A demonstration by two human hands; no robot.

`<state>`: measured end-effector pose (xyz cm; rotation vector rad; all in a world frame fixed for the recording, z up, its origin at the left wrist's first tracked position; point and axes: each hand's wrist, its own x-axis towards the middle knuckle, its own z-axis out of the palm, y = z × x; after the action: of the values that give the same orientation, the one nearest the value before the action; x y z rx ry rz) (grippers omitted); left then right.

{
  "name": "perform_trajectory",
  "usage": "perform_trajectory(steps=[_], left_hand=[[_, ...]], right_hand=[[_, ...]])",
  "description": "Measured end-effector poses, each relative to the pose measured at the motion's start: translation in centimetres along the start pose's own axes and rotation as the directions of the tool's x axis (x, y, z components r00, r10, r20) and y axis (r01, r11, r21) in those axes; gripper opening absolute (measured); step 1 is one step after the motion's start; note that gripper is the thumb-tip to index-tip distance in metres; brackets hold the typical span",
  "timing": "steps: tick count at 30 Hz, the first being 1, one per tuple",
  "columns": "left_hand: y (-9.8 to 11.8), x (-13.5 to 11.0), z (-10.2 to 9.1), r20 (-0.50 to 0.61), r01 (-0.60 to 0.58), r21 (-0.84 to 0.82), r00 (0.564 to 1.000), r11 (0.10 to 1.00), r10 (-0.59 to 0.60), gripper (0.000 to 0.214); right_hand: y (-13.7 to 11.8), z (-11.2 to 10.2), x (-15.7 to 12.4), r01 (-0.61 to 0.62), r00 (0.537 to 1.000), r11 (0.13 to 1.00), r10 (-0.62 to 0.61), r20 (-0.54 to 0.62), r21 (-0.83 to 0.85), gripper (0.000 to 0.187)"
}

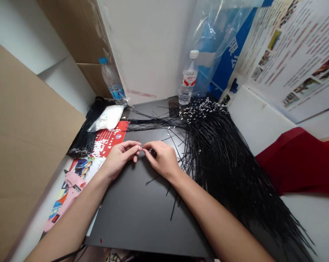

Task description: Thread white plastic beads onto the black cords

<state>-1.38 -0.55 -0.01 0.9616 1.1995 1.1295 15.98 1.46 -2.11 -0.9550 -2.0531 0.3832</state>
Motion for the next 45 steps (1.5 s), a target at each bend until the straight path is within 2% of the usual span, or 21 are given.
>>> perform_trajectory(steps=[4, 9, 18, 23, 26, 28, 32, 34, 38, 42, 45], left_hand=[[0.1, 0.0, 0.1, -0.017, -0.013, 0.021, 1.000, 1.000, 0.013, 0.012], [0.0, -0.1, 0.3, -0.007, -0.002, 0.006, 1.000, 1.000, 0.002, 0.012], [-0.1, 0.0, 0.0, 0.022, 0.013, -0.033, 1.000, 0.999, -0.012, 0.015], [-0.2, 0.0, -0.1, 0.048, 0.007, -0.047, 0.999, 0.999, -0.005, 0.015], [-0.1, -0.1, -0.1, 0.060, -0.012, -0.019, 0.998, 1.000, 0.013, 0.013], [-0.1, -0.1, 0.0, 0.055, -0.023, -0.005, 0.998, 1.000, 0.023, 0.013], [0.1, -0.3, 0.1, 0.039, 0.007, -0.034, 0.999, 0.999, -0.006, 0.014], [0.2, -0.3, 0.1, 0.045, 0.047, -0.077, 0.998, 0.996, -0.044, 0.015], [0.3, -0.5, 0.3, 0.082, 0.128, -0.140, 0.990, 0.982, -0.118, 0.014], [0.3, -0.5, 0.3, 0.079, 0.163, -0.168, 0.985, 0.972, -0.151, 0.010], [0.3, -0.5, 0.2, 0.079, 0.182, -0.182, 0.982, 0.966, -0.170, 0.007]], right_hand=[[0.0, -0.1, 0.0, -0.067, 0.998, 0.995, 0.068, -0.003, 0.069, 0.005], [-0.2, -0.1, 0.1, -0.132, 0.991, 0.976, 0.124, 0.056, 0.173, 0.008], [-0.4, -0.2, 0.1, -0.123, 0.992, 0.964, 0.112, 0.062, 0.234, 0.007], [-0.6, -0.1, 0.1, -0.185, 0.983, 0.937, 0.175, 0.059, 0.295, 0.007], [-0.6, -0.3, 0.1, -0.184, 0.982, 0.943, 0.168, 0.081, 0.276, 0.007], [-0.6, -0.6, 0.1, -0.131, 0.990, 0.966, 0.116, 0.081, 0.222, 0.008], [-0.2, -1.0, 0.1, 0.101, 0.995, 0.994, -0.101, 0.005, -0.030, 0.012], [0.0, -1.1, 0.1, 0.187, 0.982, 0.969, -0.190, -0.002, -0.164, 0.015], [0.2, -1.4, 0.0, 0.302, 0.953, 0.894, -0.293, 0.078, -0.330, 0.022], [0.1, -1.8, 0.1, 0.394, 0.918, 0.817, -0.365, 0.153, -0.421, 0.026], [0.0, -2.0, 0.1, 0.414, 0.910, 0.806, -0.372, 0.182, -0.423, 0.028]])
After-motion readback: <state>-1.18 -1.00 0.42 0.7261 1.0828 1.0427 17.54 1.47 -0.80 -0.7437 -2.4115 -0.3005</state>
